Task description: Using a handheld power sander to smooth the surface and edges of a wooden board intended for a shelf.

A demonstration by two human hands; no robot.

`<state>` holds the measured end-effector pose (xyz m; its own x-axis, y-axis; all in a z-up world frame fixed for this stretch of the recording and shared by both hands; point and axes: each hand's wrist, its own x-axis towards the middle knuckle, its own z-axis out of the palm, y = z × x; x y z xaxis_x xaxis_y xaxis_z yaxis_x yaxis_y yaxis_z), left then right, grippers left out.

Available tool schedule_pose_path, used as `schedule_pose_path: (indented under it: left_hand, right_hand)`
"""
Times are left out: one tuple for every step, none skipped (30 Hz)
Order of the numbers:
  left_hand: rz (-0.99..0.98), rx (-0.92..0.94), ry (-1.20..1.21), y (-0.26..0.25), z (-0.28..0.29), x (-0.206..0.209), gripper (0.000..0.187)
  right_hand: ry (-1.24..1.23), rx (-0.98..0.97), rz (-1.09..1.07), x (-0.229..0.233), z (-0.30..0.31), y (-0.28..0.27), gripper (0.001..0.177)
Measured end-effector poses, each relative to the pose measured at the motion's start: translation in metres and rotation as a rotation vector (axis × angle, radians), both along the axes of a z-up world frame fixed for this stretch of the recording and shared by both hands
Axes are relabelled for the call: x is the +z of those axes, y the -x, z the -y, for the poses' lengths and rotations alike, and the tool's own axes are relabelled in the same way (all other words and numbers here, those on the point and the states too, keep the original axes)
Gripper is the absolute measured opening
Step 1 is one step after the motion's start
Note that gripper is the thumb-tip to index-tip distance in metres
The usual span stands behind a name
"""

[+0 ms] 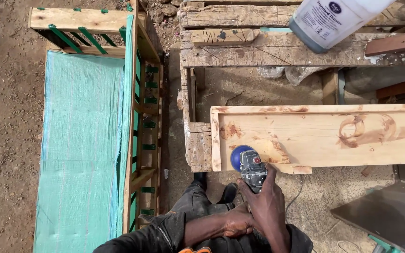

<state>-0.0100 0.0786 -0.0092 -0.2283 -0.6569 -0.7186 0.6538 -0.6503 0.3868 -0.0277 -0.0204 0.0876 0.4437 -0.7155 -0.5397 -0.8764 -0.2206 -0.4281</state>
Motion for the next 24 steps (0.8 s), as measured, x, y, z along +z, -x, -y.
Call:
schedule_pose_path:
  left_hand:
    - [-0.002,-0.027,0.019,-0.004,-0.001,0.002,0.056]
    - [-0.003,-0.053,0.039,-0.007,-0.001,0.004,0.071]
    - [-0.007,-0.054,0.038,-0.003,0.0,0.001,0.071]
    - [-0.027,0.027,0.006,0.0,0.001,-0.003,0.064]
    - [-0.048,0.108,-0.026,0.004,0.002,-0.006,0.06]
    - [-0.05,0.107,-0.026,0.001,0.002,-0.005,0.06]
    - [-0.002,0.045,0.001,-0.002,0.001,-0.004,0.043]
    - [0.046,-0.017,0.028,-0.005,0.001,-0.004,0.027]
    - [0.043,-0.017,0.028,-0.002,-0.001,-0.013,0.027]
    - [0.083,-0.091,0.025,0.001,-0.002,-0.022,0.025]
    - [0.122,-0.165,0.023,0.005,-0.003,-0.031,0.027]
    - [0.118,-0.165,0.023,0.001,-0.002,-0.022,0.027]
    - [0.085,-0.151,0.024,-0.002,-0.002,-0.012,0.036]
    - [0.051,-0.135,0.025,-0.006,-0.001,-0.003,0.049]
    - [0.047,-0.134,0.026,-0.003,0.0,-0.001,0.049]
    - [0.003,-0.048,0.058,-0.001,0.0,0.001,0.036]
    - [-0.041,0.037,0.09,0.003,0.001,0.003,0.029]
    - [-0.044,0.039,0.09,0.01,0.001,-0.006,0.029]
    - [-0.11,0.12,0.108,0.019,0.001,-0.015,0.03]
    - [-0.175,0.199,0.127,0.026,0.002,-0.024,0.032]
    - [-0.177,0.199,0.127,0.02,0.002,-0.016,0.032]
    - [-0.136,0.118,0.071,0.013,0.003,-0.009,0.035]
    - [-0.094,0.038,0.016,0.007,0.003,-0.002,0.039]
    - [-0.093,0.035,0.018,0.014,0.003,-0.012,0.039]
  right_hand:
    - [0.003,-0.004,-0.002,0.001,-0.001,-0.002,0.084]
    - [0.006,-0.008,-0.003,0.002,-0.001,-0.004,0.085]
    - [0.006,-0.009,-0.007,0.0,-0.001,-0.004,0.085]
    - [0.028,0.004,-0.013,-0.002,-0.001,-0.004,0.085]
    - [0.051,0.017,-0.019,-0.003,-0.001,-0.005,0.086]
    - [0.051,0.017,-0.021,-0.002,-0.001,-0.007,0.086]
    - [0.05,0.02,-0.027,-0.001,-0.001,-0.009,0.084]
    - [0.049,0.023,-0.033,0.0,-0.002,-0.01,0.083]
    - [0.049,0.023,-0.035,-0.001,-0.001,-0.01,0.083]
    - [0.026,0.027,-0.045,-0.002,-0.001,-0.01,0.088]
    - [0.003,0.03,-0.055,-0.002,-0.001,-0.01,0.094]
    - [0.003,0.03,-0.058,0.0,-0.001,-0.009,0.094]
    - [-0.002,0.017,-0.052,0.003,-0.001,-0.009,0.091]
    - [-0.006,0.005,-0.046,0.005,-0.001,-0.009,0.089]
    - [-0.006,0.007,-0.05,0.007,-0.002,-0.008,0.089]
    - [0.011,-0.004,-0.027,0.01,-0.002,-0.006,0.085]
    - [0.028,-0.014,-0.003,0.012,-0.003,-0.005,0.081]
    - [0.028,-0.013,-0.006,0.015,-0.003,-0.006,0.081]
    - [0.034,-0.017,-0.015,0.018,-0.003,-0.007,0.081]
    - [0.04,-0.023,-0.023,0.021,-0.004,-0.008,0.081]
    - [0.041,-0.024,-0.025,0.02,-0.004,-0.008,0.081]
    - [0.04,-0.024,-0.015,0.02,-0.004,-0.009,0.081]
    - [0.04,-0.024,-0.005,0.02,-0.004,-0.009,0.081]
    - [0.041,-0.026,-0.004,0.016,-0.003,-0.008,0.081]
